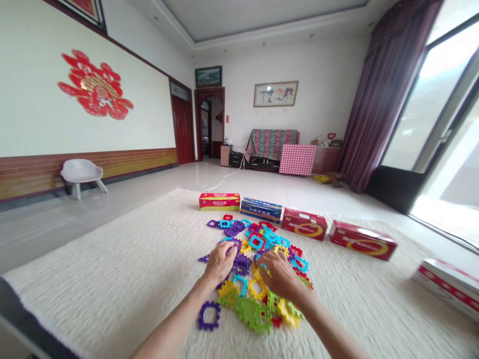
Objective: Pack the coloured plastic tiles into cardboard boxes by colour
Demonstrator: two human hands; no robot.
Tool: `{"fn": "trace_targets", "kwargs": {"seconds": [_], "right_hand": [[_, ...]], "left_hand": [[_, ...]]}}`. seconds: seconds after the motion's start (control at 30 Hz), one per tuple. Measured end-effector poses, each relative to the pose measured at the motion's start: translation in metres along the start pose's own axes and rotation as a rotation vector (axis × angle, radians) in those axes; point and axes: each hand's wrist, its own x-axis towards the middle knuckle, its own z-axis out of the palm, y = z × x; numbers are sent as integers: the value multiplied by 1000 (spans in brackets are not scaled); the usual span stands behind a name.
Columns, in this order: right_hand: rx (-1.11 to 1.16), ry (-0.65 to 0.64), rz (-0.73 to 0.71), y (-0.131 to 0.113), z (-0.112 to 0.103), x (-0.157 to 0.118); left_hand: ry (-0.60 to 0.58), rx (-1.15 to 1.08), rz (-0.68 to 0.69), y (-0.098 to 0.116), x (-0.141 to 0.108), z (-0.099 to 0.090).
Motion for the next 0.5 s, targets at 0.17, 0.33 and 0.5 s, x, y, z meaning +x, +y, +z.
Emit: {"fn": "trace_targets", "kwargs": {"seconds": [0.17,0.33,0.5], "right_hand": [[40,29,84,69,-2,46],[9,-35,191,124,23,118],[-5,-100,301,151,56,161]], "left_hand": [[-24,69,-98,-47,94,0],[-78,144,-175,-92,174,33],[-134,186,-200,-111,205,66]]}}
